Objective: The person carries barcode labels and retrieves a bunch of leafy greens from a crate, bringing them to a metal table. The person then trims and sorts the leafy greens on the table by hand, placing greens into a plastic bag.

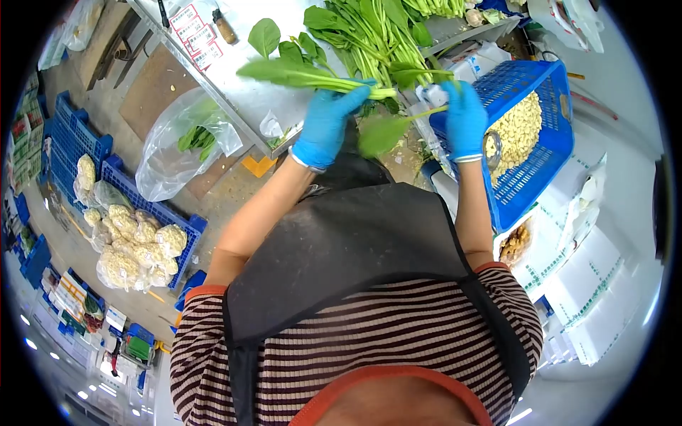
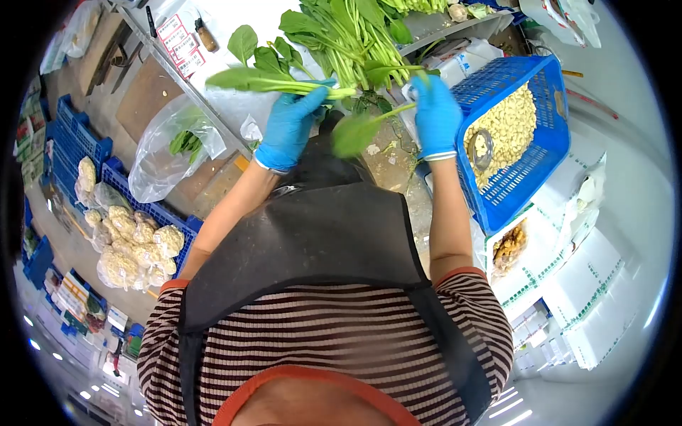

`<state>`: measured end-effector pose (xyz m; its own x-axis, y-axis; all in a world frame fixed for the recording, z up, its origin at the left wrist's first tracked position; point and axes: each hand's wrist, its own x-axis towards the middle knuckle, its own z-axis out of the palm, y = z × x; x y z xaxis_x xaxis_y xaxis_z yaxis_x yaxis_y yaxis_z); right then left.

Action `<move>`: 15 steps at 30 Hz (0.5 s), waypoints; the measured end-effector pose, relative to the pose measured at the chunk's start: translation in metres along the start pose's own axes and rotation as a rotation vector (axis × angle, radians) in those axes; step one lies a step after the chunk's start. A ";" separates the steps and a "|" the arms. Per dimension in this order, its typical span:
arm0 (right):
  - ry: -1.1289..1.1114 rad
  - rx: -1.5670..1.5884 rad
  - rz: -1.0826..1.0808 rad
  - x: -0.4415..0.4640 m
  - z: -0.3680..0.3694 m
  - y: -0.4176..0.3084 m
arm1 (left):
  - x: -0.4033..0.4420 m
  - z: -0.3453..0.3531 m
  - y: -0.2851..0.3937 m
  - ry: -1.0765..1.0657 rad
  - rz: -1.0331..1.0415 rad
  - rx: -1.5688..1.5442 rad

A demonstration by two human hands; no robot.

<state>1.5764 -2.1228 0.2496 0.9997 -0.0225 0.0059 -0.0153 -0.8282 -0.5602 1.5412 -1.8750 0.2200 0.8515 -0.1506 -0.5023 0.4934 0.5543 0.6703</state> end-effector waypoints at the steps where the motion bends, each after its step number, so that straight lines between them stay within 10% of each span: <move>1: 0.094 -0.070 -0.011 0.007 -0.006 0.021 | -0.002 -0.008 0.003 0.018 0.000 -0.066; 4: 0.177 -0.304 0.306 0.027 -0.044 0.043 | -0.020 -0.046 0.013 0.059 -0.041 -0.214; 6: 0.282 -0.755 0.131 0.038 -0.054 0.046 | -0.033 -0.072 0.012 0.104 -0.045 -0.248; 10: 0.170 -0.240 -0.260 0.030 -0.003 -0.001 | -0.038 -0.121 -0.018 0.156 -0.123 -0.268; 15: -0.339 -0.034 -0.133 -0.020 0.144 -0.015 | -0.028 -0.129 -0.046 0.128 -0.159 -0.359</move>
<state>1.5595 -2.0293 0.1384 0.9420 0.2685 -0.2015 0.1199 -0.8297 -0.5452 1.4719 -1.7905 0.1326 0.7294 -0.1675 -0.6633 0.5049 0.7860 0.3567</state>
